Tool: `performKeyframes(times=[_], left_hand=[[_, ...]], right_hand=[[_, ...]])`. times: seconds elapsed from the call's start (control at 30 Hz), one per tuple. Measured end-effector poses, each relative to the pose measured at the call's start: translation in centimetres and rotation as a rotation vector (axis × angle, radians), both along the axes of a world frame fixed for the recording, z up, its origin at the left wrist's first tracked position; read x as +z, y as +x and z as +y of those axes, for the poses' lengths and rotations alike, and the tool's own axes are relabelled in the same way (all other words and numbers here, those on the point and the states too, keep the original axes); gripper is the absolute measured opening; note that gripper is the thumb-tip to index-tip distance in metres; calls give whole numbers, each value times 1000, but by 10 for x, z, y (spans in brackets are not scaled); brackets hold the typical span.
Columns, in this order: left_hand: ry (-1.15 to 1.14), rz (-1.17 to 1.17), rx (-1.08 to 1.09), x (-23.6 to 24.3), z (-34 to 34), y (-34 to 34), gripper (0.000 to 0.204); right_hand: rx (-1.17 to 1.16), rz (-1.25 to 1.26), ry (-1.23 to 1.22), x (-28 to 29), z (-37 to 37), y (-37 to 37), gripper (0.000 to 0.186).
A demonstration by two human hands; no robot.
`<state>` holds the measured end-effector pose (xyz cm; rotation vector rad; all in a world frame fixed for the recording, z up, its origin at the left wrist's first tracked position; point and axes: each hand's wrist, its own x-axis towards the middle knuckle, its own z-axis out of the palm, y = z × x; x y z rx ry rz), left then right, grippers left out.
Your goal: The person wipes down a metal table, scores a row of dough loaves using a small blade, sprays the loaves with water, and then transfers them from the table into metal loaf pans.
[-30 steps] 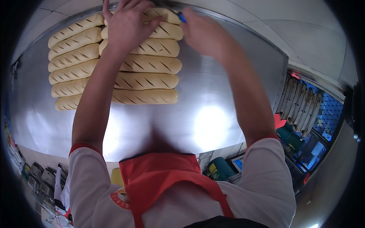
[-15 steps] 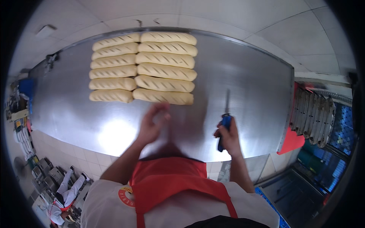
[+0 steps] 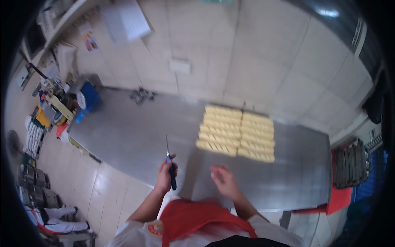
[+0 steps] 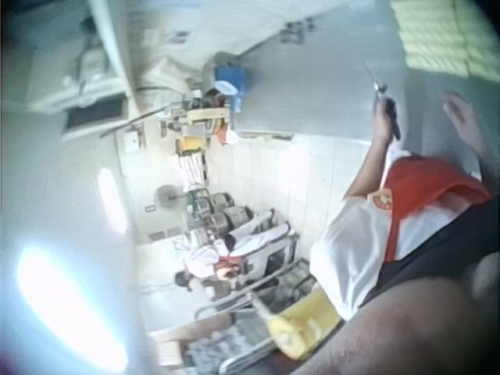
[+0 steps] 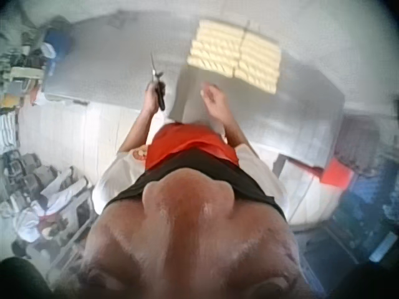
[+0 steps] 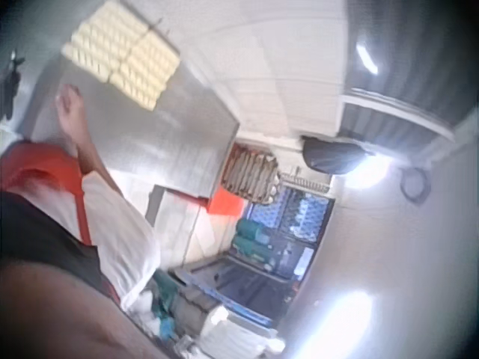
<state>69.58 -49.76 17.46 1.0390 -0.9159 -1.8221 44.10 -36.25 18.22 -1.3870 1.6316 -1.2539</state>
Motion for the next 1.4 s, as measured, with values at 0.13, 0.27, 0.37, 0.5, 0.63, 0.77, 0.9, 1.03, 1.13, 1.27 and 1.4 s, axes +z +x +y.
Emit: performKeyframes(times=[0.13, 0.27, 0.37, 0.5, 0.63, 0.77, 0.9, 1.03, 1.13, 1.27, 1.4], left_hand=[[-305, 7, 206, 61, -42, 84, 52], [-582, 50, 298, 125, -72, 107, 52], [-701, 65, 311, 169, -79, 119, 52], [-591, -262, 303, 144, -111, 143, 53], [-748, -1046, 257, 22, -117, 173, 57], [-628, -1066, -49, -86, -49, 151, 66], [-552, -1171, -44, -118, -65, 186, 66], [-569, -1556, 288, -85, -204, 302, 86], [-449, -1623, 335, -29, -260, 289, 90], [-772, -1544, 366, -70, -273, 261, 91], [-803, -1377, 59, -98, -185, 165, 92]], right_hand=[[136, 73, -110, 60, -26, 69, 30], [93, 184, -177, 72, -30, 88, 30], [60, 194, -177, 58, -23, 93, 29], [57, 164, -70, 37, -17, 96, 28], [17, 176, -64, 25, -2, 94, 25], [-17, 168, 83, -11, 16, 79, 22], [7, 252, 199, -17, 23, 79, 22], [109, 289, 199, -6, -5, 88, 22], [126, 455, 130, 14, -23, 78, 23], [55, 300, -20, 48, -61, 61, 28], [-98, 585, -358, 168, -146, 7, 40]])
